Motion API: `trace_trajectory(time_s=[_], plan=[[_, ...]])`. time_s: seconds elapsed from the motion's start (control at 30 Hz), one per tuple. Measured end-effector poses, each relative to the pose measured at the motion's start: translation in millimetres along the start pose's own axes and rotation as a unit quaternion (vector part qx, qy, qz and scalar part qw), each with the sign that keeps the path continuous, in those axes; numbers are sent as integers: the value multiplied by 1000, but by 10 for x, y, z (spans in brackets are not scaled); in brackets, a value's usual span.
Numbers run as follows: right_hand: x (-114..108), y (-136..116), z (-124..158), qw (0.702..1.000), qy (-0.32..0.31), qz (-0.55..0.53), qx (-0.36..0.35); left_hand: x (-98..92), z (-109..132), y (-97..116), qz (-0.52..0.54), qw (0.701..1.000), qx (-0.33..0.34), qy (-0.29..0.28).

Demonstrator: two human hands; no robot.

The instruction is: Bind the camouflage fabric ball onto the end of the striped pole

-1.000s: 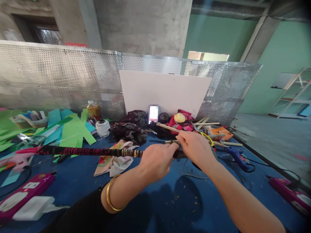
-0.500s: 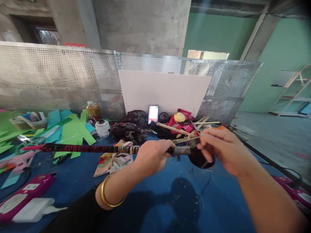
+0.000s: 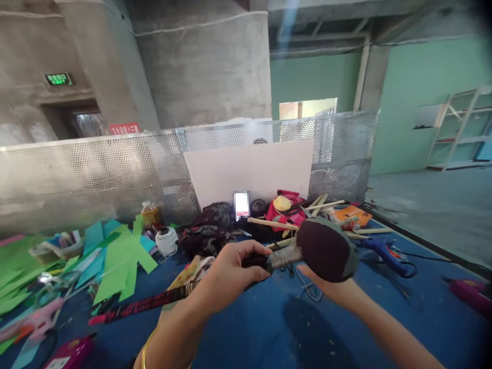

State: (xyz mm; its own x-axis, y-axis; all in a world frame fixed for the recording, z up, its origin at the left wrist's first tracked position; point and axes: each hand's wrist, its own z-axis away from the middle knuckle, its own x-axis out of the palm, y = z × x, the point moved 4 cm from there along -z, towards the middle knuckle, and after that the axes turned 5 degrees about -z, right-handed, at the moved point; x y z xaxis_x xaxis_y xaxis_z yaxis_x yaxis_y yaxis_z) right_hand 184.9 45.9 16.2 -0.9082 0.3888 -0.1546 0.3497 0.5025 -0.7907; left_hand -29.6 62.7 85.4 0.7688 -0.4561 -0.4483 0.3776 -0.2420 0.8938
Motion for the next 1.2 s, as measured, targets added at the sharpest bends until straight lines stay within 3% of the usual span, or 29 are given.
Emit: trace_trajectory(time_s=[0.07,0.1,0.13,0.2,0.27,0.37,0.47,0.57,0.67,0.83,1.2], plan=[[257,-92,127,998,-43,-33,17,-3,9,15,21,1000,9,6],[423,-135,185,986,-125,-96,51,-1,10,21,35,999,14,5],[546,-187,232,972,-169,-147,72,2,11,24,47,999,16,3],[681,-271,295,963,-183,-183,82,2,5,13,65,998,9,3],[679,-316,340,982,-134,-123,50,-18,-12,-13,78,997,-3,15],[543,-415,412,997,-38,-2,-72,-55,-62,-68,86,996,-9,33],[493,-532,435,984,-58,-23,-169,-46,-126,-135,82,996,-11,27],[547,-551,368,977,-123,-124,-125,22,-174,-196,59,998,-6,11],[575,-529,330,982,-115,-120,-87,89,-195,-219,-18,998,39,40],[577,-561,446,982,-113,-2,-149,177,-195,-228,-161,978,74,108],[635,-611,527,966,-97,84,-226,255,-251,-294,-212,970,69,100]])
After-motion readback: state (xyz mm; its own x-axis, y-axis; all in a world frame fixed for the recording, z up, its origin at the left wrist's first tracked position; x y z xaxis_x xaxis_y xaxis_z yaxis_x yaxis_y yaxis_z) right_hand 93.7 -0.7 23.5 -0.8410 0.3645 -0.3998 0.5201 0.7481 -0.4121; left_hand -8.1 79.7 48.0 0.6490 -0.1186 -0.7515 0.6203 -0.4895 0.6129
